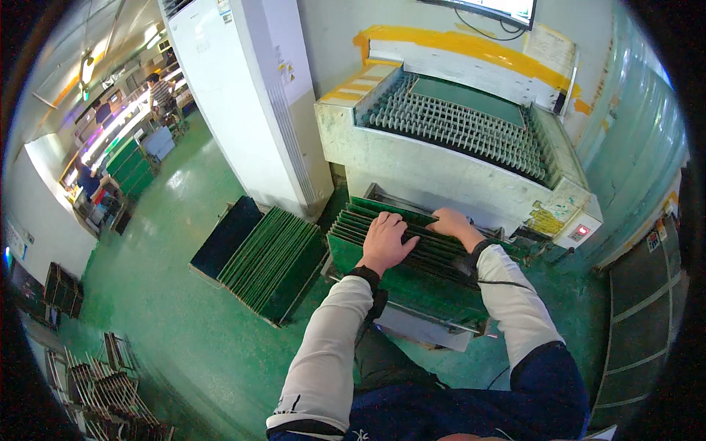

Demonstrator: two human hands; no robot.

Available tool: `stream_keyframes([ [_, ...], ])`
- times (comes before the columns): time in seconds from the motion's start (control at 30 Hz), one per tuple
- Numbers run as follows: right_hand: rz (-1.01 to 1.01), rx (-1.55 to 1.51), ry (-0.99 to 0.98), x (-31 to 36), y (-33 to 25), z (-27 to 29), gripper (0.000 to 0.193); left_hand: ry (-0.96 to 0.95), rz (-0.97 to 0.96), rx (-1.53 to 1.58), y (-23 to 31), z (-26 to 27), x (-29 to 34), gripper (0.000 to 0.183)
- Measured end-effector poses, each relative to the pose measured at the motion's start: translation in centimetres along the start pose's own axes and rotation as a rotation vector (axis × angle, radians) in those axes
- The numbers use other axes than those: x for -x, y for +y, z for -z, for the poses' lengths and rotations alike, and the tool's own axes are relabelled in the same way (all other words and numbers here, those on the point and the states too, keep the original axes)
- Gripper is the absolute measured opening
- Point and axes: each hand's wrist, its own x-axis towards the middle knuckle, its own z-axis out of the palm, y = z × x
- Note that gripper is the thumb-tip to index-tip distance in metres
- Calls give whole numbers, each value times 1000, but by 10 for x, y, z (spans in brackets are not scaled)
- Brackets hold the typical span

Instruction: Picking up green circuit boards or metal plates from a rack and placing them onto the conveyor rollers of an industrial machine.

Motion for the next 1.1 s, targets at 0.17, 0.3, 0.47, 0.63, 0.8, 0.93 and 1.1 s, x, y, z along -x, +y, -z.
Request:
stream_keyframes([
  [0.17, 106, 41, 1, -9, 27, -10, 41, -24, 0, 20, 7, 1, -5, 43],
  [0.3, 117, 94, 6, -4, 2, 10, 34, 7, -1, 0, 1, 1, -2, 44],
  [0.47, 171, 115, 175, 17, -17, 97, 46, 7, 17, 12, 2, 1, 0, 45],
  [0.63, 234, 202, 377, 37, 0, 213, 41, 100, -18, 21, -1, -6, 1, 43],
  [0.8, 121, -781, 651, 86, 11, 279, 21, 38, 20, 11, 0, 0, 2, 46],
  [0.93, 93, -1427, 783, 87, 30, 284, 27, -5, 17, 10, 0, -2, -1, 48],
  [1.1, 49, -1659, 351, 19, 81, 213, 26, 53, 8, -1, -8, -1, 3, 43],
])
